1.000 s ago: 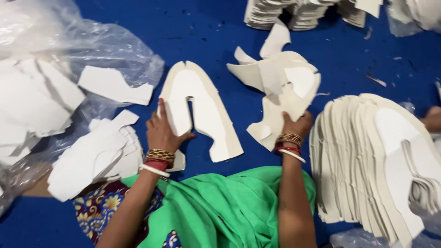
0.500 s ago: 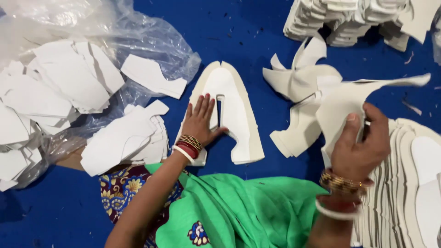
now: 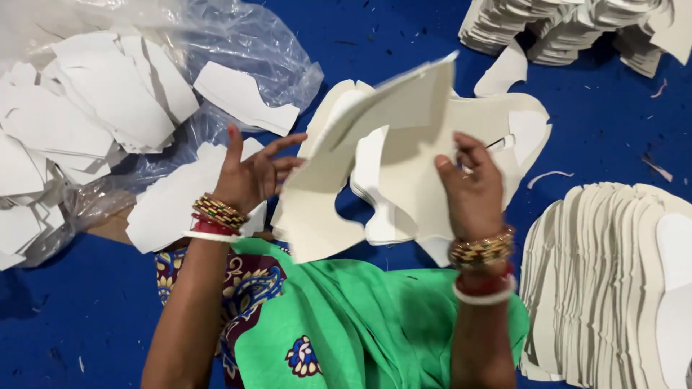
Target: The person sorts and arranges white shoe upper components on the floor for organization.
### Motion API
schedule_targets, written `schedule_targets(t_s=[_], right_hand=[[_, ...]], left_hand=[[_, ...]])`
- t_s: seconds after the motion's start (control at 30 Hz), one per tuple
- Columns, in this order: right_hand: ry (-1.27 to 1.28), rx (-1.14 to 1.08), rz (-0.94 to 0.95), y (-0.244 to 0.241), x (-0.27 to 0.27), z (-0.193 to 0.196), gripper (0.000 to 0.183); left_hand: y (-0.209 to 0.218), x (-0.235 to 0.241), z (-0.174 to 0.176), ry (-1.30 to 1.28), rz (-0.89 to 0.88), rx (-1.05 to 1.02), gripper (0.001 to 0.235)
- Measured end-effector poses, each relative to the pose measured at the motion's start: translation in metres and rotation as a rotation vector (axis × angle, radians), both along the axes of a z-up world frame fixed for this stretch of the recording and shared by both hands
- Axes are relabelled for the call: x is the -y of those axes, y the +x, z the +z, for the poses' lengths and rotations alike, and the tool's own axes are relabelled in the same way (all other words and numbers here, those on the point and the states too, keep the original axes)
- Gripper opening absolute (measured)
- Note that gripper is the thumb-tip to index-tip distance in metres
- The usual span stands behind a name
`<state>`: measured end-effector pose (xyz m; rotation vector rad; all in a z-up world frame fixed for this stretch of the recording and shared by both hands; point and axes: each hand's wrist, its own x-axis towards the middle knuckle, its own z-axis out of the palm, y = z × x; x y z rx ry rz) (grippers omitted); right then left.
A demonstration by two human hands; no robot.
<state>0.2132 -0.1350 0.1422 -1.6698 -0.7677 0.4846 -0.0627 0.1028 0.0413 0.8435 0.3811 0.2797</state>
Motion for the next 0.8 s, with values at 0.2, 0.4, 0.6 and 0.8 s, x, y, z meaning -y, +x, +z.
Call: schedule_targets(t_s=[0.2,0.4,0.6,0.8], right_hand=[[-0.177,-0.109,-0.084,0.010,-0.027,-0.140,0.039],[-0.207,-0.027,-0.127,0.004,-0.039,-0.172,0.039],[-0.575,0.473,-0.061,-0.009,-0.057,-0.110,0.057],[-0.629,0.903,0.202,0.009,-0.108,-0.127,0.055]], left_hand=[[0.000,0.005,-0.066,0.026,-0.041,-0.178,0.093],[0.022,0.019,-0.058,0.470,0.178,-0.411,0.087],[0.023,0.013,-0.069,0.620,0.172,-0.395,0.062],[0.026,0.020,-0.044,0.974,0.075,-0.663,0.046]])
